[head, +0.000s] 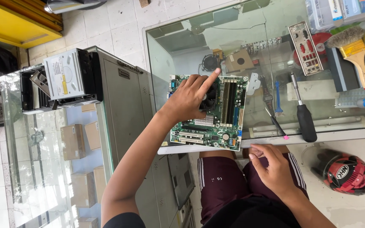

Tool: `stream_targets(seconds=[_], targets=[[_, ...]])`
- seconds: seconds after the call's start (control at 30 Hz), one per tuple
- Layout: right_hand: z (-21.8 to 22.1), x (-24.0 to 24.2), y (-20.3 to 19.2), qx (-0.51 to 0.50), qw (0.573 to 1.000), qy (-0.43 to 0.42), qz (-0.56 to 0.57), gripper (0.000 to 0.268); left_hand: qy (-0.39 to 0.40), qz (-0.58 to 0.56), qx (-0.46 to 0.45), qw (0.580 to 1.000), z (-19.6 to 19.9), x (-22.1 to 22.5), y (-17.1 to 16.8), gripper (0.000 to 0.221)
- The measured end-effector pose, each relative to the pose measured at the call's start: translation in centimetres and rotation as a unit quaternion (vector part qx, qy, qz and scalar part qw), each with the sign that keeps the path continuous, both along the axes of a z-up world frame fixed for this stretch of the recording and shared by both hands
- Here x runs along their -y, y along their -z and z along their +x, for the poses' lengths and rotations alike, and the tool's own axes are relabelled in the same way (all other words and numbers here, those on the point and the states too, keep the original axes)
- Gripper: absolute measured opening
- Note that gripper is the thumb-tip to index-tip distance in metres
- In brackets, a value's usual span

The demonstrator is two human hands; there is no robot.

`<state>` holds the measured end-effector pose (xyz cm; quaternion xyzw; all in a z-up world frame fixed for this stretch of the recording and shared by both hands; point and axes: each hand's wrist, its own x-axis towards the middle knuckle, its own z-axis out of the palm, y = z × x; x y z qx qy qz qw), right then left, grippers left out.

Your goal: The person inspects a motherboard using a screwdriver to check components and then cleans a computer case panel using a brush.

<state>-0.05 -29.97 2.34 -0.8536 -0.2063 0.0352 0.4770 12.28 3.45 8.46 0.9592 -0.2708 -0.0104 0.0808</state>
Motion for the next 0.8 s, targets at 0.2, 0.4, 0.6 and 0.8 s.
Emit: stream_targets(seconds=[0.2,0.4,0.6,0.8], targets=[[0.5,0.0,0.5,-0.005,1.0,-0.004,-0.007,0.026,-0.042,-0.067,-0.133,0.988,0.7,-0.1,0.5,0.15],[1.0,-0.3,0.2,0.01,1.0,-0.016,-0.003,0.026,-0.055,-0.048,-0.127,0.989,0.3,-0.5,-2.4,0.148],[3.4,-2.6,-0.4,0.07,0.997,0.004,-0.026,0.028,-0.257,-0.286,0.056,0.921,-6.6,-3.4,-2.6,0.107],[9.5,-10.3,-4.1,0.211,0.977,-0.021,-0.011,0.035,-0.51,-0.325,0.175,0.777,-14.5,-3.8,9.2,0.063]])
